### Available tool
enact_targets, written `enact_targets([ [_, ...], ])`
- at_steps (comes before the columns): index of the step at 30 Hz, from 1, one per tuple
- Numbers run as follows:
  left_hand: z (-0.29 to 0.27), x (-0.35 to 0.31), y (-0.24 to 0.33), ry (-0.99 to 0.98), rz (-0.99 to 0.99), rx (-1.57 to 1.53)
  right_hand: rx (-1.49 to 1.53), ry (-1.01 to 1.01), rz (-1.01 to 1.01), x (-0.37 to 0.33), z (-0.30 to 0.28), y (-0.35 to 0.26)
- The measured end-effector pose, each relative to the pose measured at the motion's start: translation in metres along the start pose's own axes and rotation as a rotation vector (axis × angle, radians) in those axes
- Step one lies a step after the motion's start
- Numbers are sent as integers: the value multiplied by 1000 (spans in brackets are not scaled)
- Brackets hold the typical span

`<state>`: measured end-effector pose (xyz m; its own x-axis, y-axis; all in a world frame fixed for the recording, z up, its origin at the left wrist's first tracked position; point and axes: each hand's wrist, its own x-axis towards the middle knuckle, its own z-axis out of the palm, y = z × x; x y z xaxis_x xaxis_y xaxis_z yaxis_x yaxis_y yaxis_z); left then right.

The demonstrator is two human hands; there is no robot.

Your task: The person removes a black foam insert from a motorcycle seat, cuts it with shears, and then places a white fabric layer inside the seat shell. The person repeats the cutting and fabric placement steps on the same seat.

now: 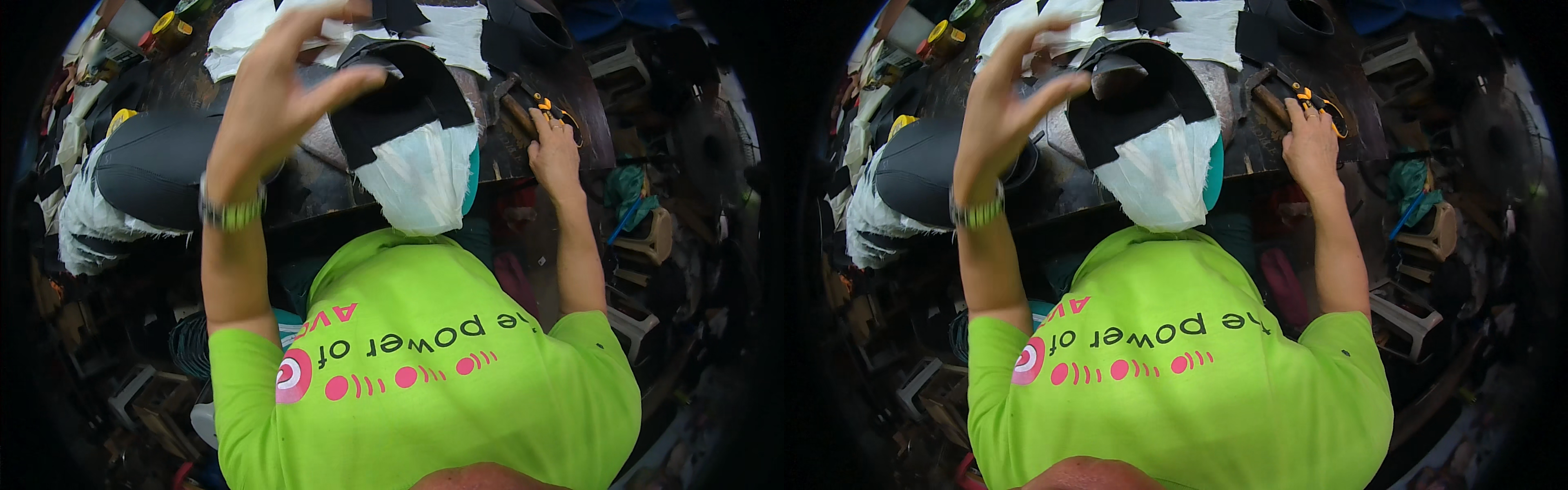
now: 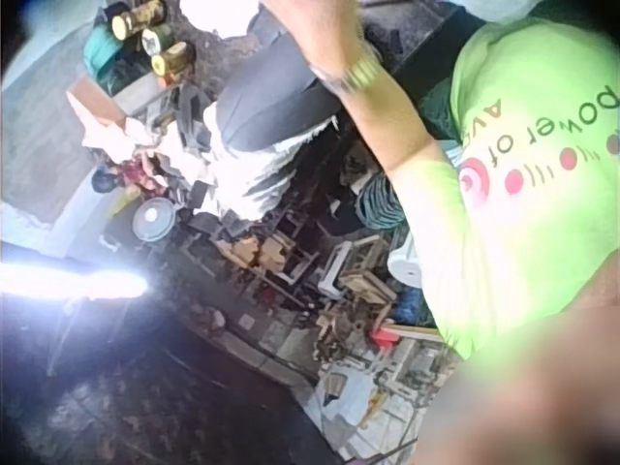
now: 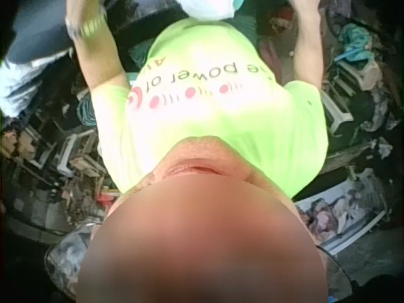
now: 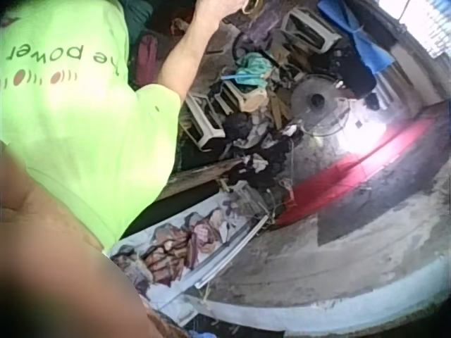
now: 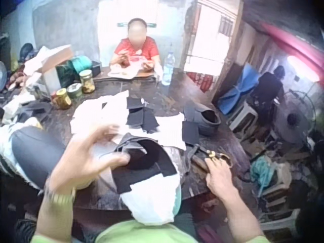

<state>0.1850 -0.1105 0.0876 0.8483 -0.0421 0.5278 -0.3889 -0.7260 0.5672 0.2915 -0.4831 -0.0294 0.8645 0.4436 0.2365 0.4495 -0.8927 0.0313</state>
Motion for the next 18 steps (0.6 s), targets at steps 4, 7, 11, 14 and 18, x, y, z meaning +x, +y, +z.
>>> enact_targets([
  [4,36,43,-52,-33,38,487,135,37,37,3,16,5],
  [7,69,46,-87,-301,-249,211,300,59,74,11,-8,-2],
  [11,81,38,-111,-387,-356,-79,1000,198,109,10,-54,-39],
  [14,83,38,-110,-404,-348,-71,1247,236,-95,-3,-64,-84],
  [18,87,35,-99,-317,-402,-46,602,-264,-255,0,-58,-117],
])
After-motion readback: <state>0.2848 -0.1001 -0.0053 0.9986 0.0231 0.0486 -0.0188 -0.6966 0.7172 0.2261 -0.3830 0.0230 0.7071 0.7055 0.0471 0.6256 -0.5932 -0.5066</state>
